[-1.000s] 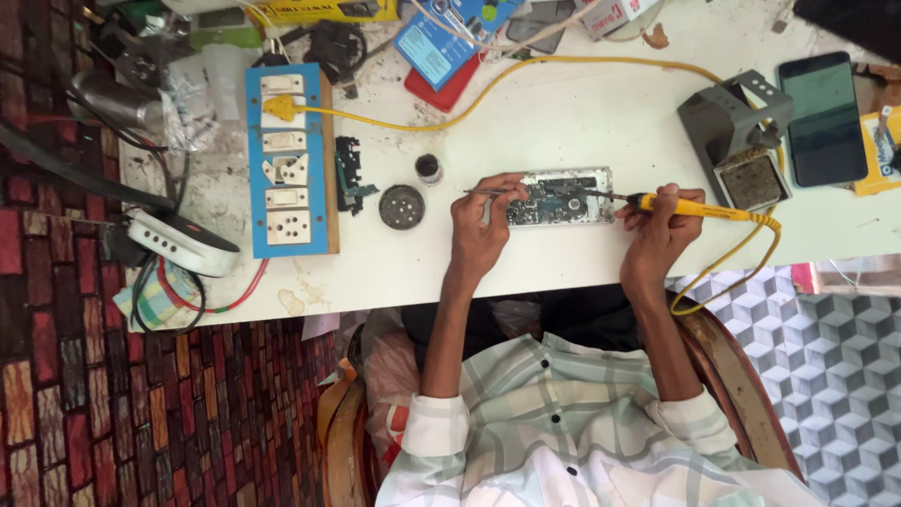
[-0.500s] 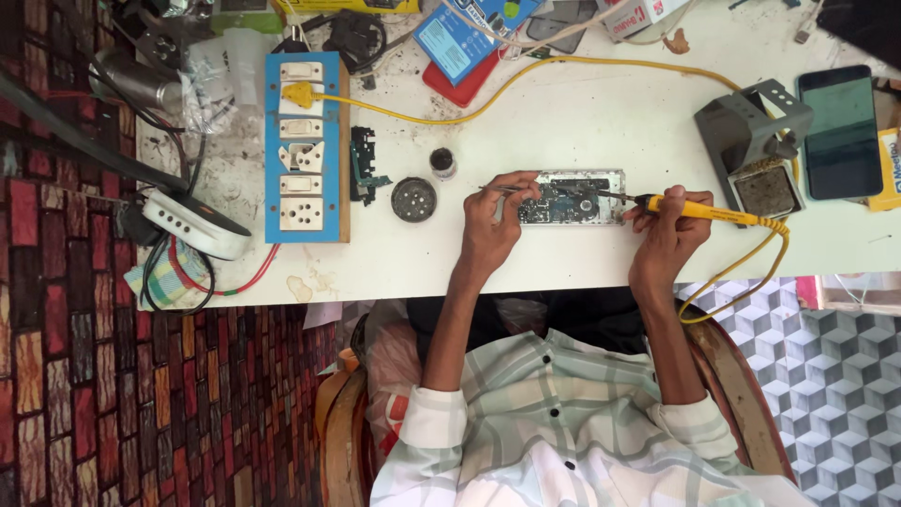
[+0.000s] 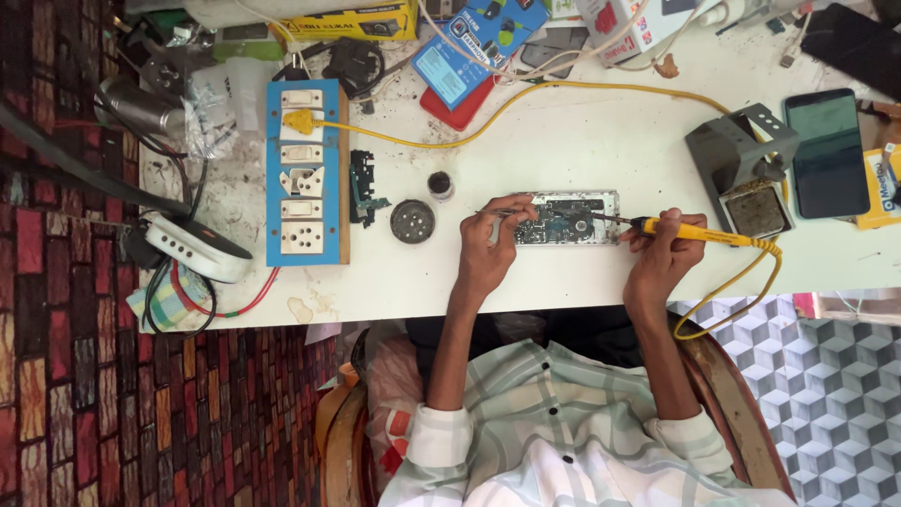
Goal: The person uses a soldering iron and tweezers to work on a small circuit board placed on a white workbench. They repeatedly apply the soldering iron to different points on the board while holding components with tweezers, occasionally adjusting the board's position.
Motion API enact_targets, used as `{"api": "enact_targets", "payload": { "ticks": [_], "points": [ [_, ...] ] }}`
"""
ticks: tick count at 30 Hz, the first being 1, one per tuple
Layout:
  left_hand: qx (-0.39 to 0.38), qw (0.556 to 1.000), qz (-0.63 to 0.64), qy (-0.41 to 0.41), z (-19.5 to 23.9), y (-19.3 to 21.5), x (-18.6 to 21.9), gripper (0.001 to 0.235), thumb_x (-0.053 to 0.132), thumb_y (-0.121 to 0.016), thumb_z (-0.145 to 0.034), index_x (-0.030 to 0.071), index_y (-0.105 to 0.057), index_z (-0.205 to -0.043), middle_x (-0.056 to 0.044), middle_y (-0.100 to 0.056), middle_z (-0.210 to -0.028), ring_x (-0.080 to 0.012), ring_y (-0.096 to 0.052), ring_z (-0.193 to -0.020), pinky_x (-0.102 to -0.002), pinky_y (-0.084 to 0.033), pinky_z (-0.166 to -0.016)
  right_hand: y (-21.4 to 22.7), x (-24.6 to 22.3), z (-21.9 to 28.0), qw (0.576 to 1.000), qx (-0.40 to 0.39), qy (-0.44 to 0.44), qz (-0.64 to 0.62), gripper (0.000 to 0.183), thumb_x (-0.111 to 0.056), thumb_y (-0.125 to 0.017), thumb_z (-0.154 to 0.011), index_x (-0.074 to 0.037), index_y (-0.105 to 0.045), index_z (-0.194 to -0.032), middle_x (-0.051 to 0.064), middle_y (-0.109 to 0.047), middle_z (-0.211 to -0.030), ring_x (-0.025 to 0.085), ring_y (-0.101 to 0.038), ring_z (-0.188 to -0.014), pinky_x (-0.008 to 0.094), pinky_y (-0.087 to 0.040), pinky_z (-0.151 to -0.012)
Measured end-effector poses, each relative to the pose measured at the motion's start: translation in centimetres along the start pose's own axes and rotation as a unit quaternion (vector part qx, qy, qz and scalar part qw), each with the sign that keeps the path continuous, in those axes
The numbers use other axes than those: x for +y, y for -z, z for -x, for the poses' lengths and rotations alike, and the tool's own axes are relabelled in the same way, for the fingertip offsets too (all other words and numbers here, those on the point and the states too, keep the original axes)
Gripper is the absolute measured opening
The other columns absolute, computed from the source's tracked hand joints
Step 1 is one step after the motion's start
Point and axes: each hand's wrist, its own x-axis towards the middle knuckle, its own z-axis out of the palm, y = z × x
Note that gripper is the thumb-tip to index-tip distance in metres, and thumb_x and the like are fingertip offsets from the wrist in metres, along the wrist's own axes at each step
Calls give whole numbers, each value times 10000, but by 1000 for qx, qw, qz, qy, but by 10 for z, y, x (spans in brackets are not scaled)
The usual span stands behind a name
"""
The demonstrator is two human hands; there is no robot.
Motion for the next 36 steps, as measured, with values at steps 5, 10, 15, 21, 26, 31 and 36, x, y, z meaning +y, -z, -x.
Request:
{"api": "enact_targets", "payload": {
  "ticks": [5, 10, 15, 21, 26, 31, 36],
  "points": [
    [9, 1000, -4, 5, 1, 0, 3, 247, -109, -512, -1022, -45, -652, -1214, -125, -750, -1026, -182, -742, -1012, -318, -614, -985, 1, -1, 0, 999, 21, -10, -33, 258, -186, -529, -1156, -53, -403, -974, 77, -508, -739, 158, -517, -560, 291, -488, -577],
    [10, 1000, 1, -4, 2, 2, 2, 254, -117, -509, -1018, -58, -650, -1221, -123, -745, -1026, -182, -732, -1015, -325, -604, -1006, 2, -2, 0, 999, 21, -23, -42, 245, -151, -522, -1141, -60, -394, -952, 70, -488, -716, 149, -489, -545, 298, -494, -571],
    [9, 1000, 8, -3, 4, 3, 2, 261, -115, -487, -1034, -61, -634, -1243, -123, -744, -1045, -184, -728, -1034, -327, -599, -1003, 1, -4, 1, 1000, 1, -13, -22, 229, -142, -501, -1150, -63, -399, -961, 66, -495, -745, 123, -455, -563, 304, -518, -591],
    [19, 999, -25, 19, 2, 2, 3, 275, -112, -494, -1008, -57, -654, -1225, -109, -760, -1007, -172, -742, -1014, -310, -610, -980, -2, -8, 2, 1000, -14, -11, -5, 222, -144, -505, -1160, -48, -411, -983, 68, -506, -781, 135, -493, -584, 285, -494, -607],
    [14, 999, -30, 9, 1, 3, 5, 255, -115, -510, -1007, -57, -651, -1211, -108, -759, -1002, -171, -744, -998, -304, -605, -975, -5, -9, 2, 1000, 12, -13, -5, 229, -136, -526, -1148, -50, -410, -971, 72, -522, -756, 133, -489, -568, 275, -475, -586],
    [14, 999, -49, 16, 3, 3, 4, 234, -79, -547, -1010, -49, -668, -1208, -109, -770, -979, -168, -737, -959, -293, -580, -899, -4, -6, 6, 999, 46, 10, -16, 231, -159, -532, -1154, -64, -416, -978, 53, -490, -730, 102, -431, -540, 276, -455, -561],
    [23, 999, -13, 24, 2, 6, 4, 205, 38, -576, -1041, -23, -658, -1219, -85, -765, -946, -121, -699, -885, -232, -510, -715, 5, -1, 2, 991, 96, -12, -89, 254, -228, -535, -1143, -77, -437, -964, 23, -449, -689, 101, -419, -502, 284, -433, -492]
  ]
}}
